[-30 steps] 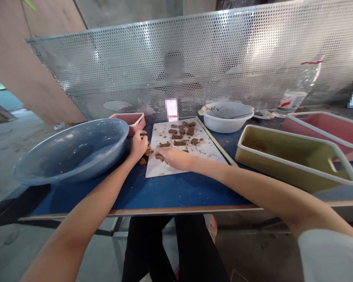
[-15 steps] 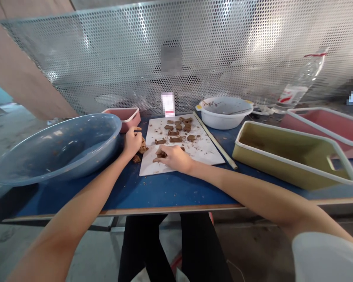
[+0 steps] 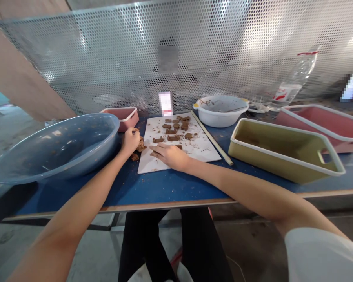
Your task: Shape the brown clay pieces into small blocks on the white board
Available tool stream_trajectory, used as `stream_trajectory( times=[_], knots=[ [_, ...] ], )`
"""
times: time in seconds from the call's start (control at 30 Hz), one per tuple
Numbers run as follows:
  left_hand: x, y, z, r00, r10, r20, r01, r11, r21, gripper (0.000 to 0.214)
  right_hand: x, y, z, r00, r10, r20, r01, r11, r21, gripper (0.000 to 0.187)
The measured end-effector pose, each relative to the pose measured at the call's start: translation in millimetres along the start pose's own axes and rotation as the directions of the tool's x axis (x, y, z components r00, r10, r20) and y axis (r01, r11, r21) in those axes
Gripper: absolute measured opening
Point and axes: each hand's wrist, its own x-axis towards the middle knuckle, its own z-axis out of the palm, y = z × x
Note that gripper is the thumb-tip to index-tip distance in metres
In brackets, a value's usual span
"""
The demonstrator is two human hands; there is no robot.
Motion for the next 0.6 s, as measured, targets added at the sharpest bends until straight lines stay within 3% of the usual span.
stream_trajectory(
  times=[0.2, 0.33, 0.43, 0.6],
  knots=[
    [-2, 5, -0.8, 0.997, 0.019, -0.081, -0.023, 0.999, -0.043, 0.013, -1, -6, -2, 0.985, 0.038, 0.170, -0.021, 0.995, -0.097, 0.046],
    [-1, 13, -2.5, 0.986, 0.035, -0.164, -0.066, 0.981, -0.185, 0.013, 0, -9, -1, 0.979, 0.104, 0.175, -0.082, 0.988, -0.127, 0.049],
    [-1, 22, -1.4, 0.977, -0.019, -0.212, -0.074, 0.903, -0.423, 0.011, 4, -11, 0, 0.979, 0.162, 0.125, -0.145, 0.981, -0.130, 0.043],
    [-16, 40, 4.6, 0.988, -0.134, -0.071, 0.045, 0.707, -0.706, 0.011, 16, -20, 4, 0.944, 0.323, 0.068, -0.312, 0.941, -0.128, 0.044]
  ],
)
